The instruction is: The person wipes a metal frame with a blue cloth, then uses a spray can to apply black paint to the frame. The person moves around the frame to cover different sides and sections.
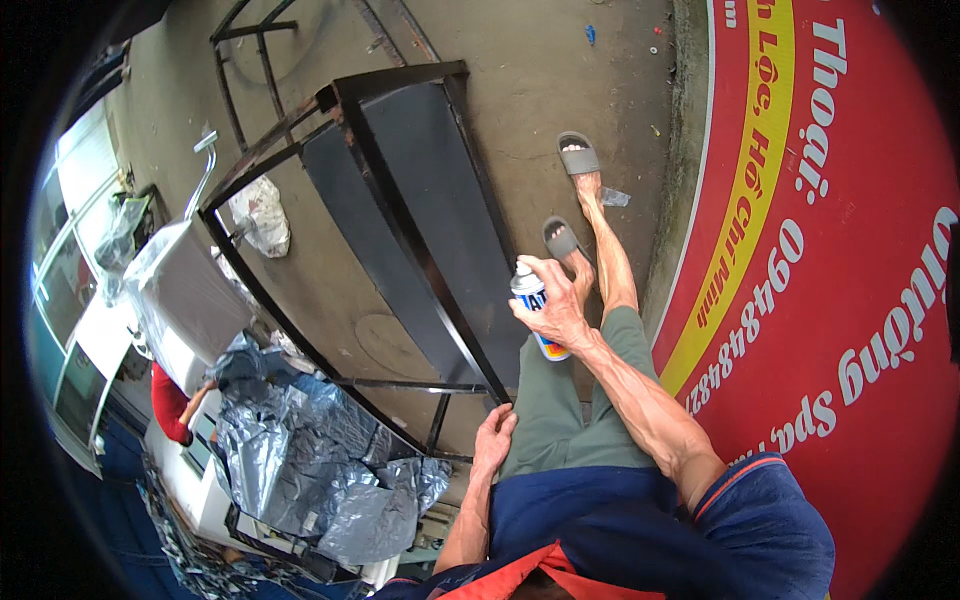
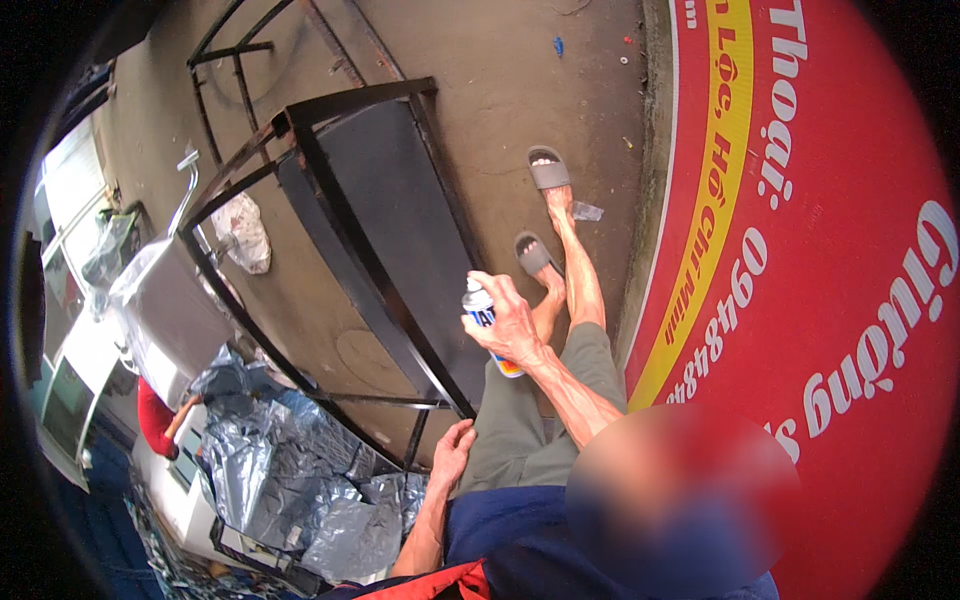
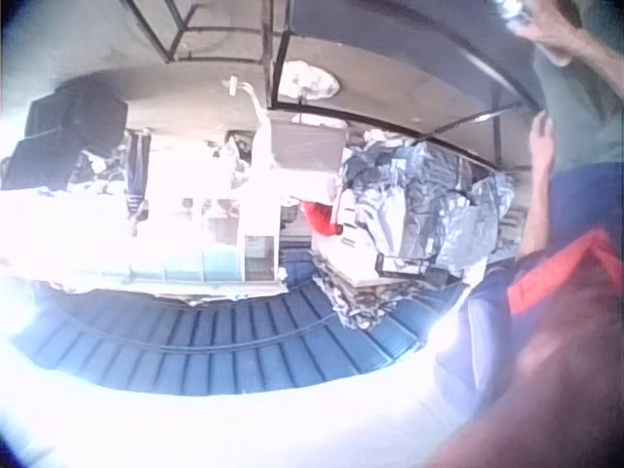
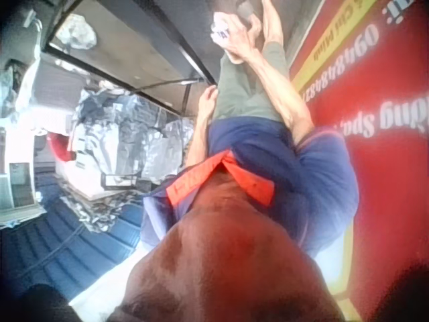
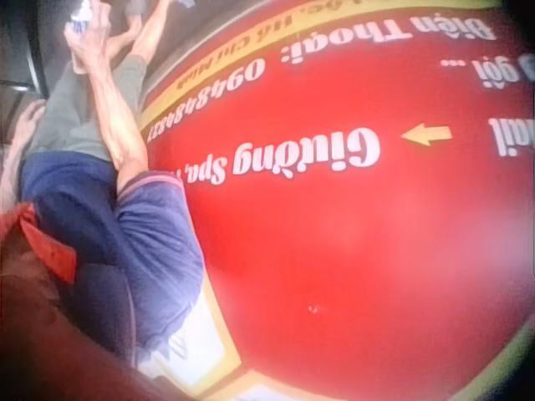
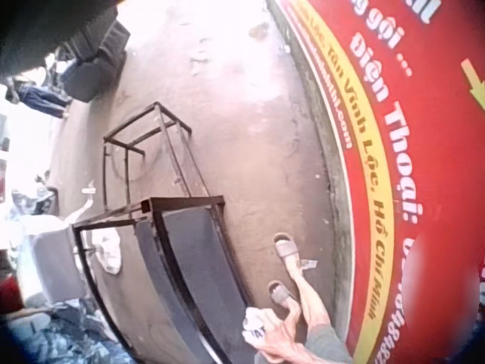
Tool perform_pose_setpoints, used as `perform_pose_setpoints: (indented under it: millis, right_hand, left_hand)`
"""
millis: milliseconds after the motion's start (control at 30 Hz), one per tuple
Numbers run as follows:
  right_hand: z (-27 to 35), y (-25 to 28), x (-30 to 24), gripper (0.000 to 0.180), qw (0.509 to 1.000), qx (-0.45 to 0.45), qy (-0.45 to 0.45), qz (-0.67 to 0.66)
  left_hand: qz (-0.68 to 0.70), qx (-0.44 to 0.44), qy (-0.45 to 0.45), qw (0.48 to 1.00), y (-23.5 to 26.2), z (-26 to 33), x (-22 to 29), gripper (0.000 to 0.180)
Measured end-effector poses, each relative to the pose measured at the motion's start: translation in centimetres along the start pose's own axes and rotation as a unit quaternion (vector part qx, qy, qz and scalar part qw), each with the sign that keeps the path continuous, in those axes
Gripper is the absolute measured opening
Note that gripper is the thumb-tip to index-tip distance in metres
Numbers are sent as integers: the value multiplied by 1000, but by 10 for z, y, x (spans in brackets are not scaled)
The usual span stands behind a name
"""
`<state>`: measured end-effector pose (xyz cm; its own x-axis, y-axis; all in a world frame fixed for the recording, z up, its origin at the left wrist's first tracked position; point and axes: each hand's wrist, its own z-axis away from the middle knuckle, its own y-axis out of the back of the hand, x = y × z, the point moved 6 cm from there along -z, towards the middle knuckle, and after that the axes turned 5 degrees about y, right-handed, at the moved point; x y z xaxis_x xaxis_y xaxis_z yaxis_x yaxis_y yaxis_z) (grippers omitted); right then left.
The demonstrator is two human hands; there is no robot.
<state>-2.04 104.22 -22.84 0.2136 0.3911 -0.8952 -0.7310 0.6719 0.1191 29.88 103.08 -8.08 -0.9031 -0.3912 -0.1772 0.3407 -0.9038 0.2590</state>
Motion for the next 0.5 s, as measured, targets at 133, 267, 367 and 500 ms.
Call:
perform_pose_setpoints:
  millis: [133, 267, 367, 500]
  right_hand:
    - [-19, 25, 31, 73, 992, 117, -8, 48]
    - [-78, 39, 48, 74, 984, 150, 66, 65]
    - [-132, 44, 59, 73, 971, 177, 123, 100]
    - [-179, 47, 78, 73, 961, 209, 154, 94]
  left_hand:
    - [-42, -25, -15, 999, -18, -21, 7, 43]
    - [-158, 0, -132, 979, -52, -35, 27, 44]
    - [-189, -32, -201, 961, -94, -33, 32, 46]
    - [-262, -102, -186, 941, -140, -24, 22, 53]
